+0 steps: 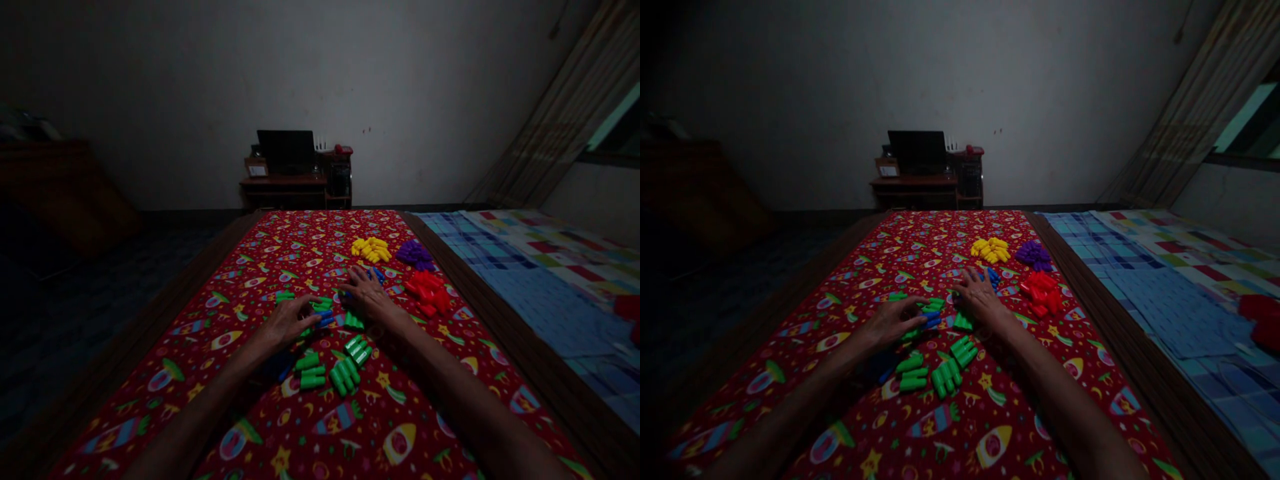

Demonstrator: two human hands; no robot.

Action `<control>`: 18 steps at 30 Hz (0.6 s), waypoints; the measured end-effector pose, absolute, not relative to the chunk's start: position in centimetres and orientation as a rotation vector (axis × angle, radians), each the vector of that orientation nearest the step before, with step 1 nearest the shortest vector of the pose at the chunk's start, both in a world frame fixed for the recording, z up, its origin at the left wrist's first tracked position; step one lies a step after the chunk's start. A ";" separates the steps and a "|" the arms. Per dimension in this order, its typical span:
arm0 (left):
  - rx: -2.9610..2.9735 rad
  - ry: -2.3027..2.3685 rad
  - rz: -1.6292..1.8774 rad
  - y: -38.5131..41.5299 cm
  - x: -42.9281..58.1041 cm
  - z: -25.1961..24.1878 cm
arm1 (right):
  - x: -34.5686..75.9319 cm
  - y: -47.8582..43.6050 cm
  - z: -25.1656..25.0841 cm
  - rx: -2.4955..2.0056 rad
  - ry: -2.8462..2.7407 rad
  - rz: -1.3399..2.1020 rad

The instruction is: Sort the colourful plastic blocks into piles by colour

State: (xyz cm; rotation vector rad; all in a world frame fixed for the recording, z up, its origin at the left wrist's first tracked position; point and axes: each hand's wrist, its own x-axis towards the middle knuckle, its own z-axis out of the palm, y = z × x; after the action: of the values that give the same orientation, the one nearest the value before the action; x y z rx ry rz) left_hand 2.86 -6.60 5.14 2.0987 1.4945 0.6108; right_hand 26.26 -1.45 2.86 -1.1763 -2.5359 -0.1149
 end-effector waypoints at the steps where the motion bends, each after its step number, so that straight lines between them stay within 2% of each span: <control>1: 2.100 1.501 0.605 -6.6 2.9 5.2 | 26.6 -1.2 2.5 -1.214 -2.528 -0.114; 12: 2.112 1.461 0.603 -6.6 2.7 4.7 | 28.7 0.3 0.7 -1.279 -2.369 -0.143; 18: 2.116 1.492 0.686 -6.3 2.6 4.5 | 27.6 -0.3 2.8 -1.246 -2.302 -0.159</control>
State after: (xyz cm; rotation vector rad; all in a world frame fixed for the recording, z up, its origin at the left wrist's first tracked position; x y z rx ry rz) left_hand 2.62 -6.35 4.54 2.1156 1.4916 0.6861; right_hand 27.63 -0.32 2.83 -1.2464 -2.3025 -0.1590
